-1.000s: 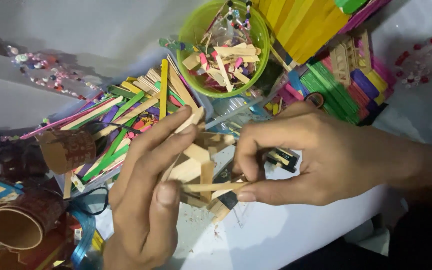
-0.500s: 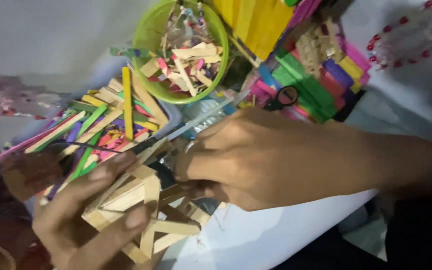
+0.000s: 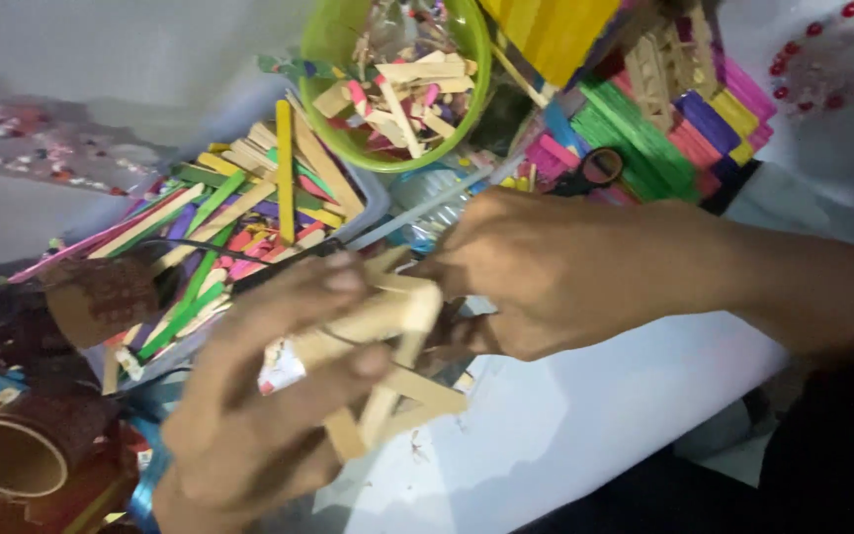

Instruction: Assembling a small structure by gluing wooden popsicle sticks together, trimming them with scissors, and sanding the edges.

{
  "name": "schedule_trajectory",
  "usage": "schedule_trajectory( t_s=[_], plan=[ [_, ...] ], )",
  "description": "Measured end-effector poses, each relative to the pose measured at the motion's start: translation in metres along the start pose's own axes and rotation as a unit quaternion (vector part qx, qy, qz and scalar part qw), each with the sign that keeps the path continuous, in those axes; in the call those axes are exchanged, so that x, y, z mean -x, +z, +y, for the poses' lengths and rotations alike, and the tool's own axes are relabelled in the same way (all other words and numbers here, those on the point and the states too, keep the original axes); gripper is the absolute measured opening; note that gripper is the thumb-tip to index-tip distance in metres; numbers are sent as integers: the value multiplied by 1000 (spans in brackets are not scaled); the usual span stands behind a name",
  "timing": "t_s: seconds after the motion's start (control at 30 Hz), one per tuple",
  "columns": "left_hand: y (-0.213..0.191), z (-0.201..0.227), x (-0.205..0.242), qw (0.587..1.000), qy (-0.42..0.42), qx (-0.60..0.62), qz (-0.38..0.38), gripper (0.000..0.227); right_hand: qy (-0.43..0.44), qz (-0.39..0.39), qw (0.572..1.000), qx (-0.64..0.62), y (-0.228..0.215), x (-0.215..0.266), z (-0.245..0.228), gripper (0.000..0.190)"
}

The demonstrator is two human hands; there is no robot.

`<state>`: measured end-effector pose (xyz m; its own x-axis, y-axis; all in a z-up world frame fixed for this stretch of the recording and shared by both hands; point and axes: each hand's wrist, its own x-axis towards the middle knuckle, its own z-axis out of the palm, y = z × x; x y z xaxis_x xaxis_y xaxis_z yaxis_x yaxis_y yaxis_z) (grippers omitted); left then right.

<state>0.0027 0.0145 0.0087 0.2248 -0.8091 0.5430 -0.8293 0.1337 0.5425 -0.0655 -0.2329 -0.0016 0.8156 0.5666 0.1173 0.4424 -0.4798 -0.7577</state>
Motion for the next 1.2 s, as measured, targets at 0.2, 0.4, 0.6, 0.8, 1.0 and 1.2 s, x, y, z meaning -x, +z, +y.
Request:
schedule_trajectory(
  t_s=[0.2,0.4,0.6,0.8,1.0,1.2],
  plan=[
    [-2,1,-3,999,17,29,26,21,-130,48,990,-27,0,-3,-4,10],
    [-11,1,1,998,-37,55,11,36,-63,42,993,-94,-4,-3,-10,13],
    [-8,-7,9,990,-123,-9,71,62,-28,16,989,-147,-17,-5,-13,16],
    [-9,1,8,975,-180,48,120,64,3,117,992,36,-43,2,-29,19],
    [-8,5,-2,969,-219,67,92,56,33,130,987,90,-44,4,-27,7],
    [2,1,-4,977,-170,76,104,40,30,105,992,61,-31,3,-26,26]
  ],
)
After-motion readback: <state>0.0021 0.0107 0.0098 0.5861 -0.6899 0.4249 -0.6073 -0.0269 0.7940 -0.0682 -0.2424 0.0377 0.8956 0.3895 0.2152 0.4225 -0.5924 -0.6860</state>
